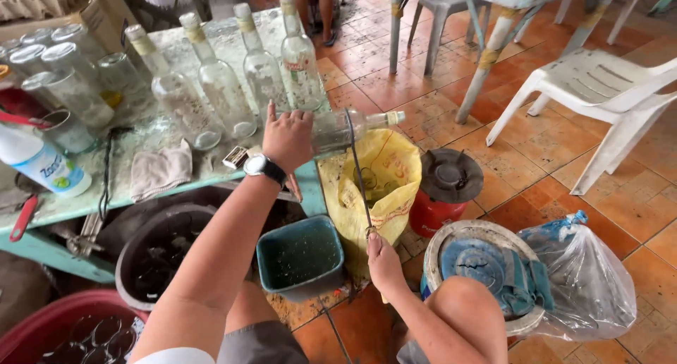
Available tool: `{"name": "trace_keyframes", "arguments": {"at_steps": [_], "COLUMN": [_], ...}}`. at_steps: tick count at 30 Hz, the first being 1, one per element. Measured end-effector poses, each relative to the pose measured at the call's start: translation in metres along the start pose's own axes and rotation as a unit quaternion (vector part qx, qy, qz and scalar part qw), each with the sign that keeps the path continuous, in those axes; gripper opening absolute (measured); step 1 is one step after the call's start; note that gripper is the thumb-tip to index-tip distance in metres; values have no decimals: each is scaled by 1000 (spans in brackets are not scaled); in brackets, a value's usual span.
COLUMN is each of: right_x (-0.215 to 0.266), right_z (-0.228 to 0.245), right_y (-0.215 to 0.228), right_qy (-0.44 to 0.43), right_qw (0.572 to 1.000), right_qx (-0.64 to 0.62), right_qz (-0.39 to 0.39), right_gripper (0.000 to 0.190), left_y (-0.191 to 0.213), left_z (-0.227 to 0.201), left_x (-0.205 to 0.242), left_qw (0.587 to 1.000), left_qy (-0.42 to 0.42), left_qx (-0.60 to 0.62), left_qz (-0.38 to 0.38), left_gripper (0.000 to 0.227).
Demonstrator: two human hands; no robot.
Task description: The person is cutting glass bottles by scoring the surface with a tool and then using water for thermal shock to break them.
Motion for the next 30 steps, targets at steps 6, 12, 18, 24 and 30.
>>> {"name": "trace_keyframes", "arguments": {"at_steps": [6,12,18,24,30], "right_x": [12,14,5,10,9], "right_z": [23,23,16,17,17], "right_y": [7,9,3,3,4], "right_qy": [-17,-30,-28,-28,-29], "right_qw": [998,996,997,996,996], "right_qx": [-46,-66,-51,-60,-49], "right_qz": [50,59,52,68,71], "right_gripper": [51,48,51,49,53], "left_y": [34,21,20,35,46], "left_z": [-12,-17,-2,-24,-20], "left_x": [5,18,-11,25,10], "left_qw": [993,998,974,997,997], "left_qy": [38,31,37,55,34], "left_qx": [41,-48,52,-22,10], "left_qz": [100,40,219,54,62], "left_gripper": [73,79,68,76,65]}}
Point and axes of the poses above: each hand's wrist, its own x-axis away from the middle knuckle, its own y-axis out of the back of the hand, z = x × y, the point moved 7 cm from there along -x, towards the middle knuckle, and after that the axes turned 1 degree about z, right-handed, at the moved point
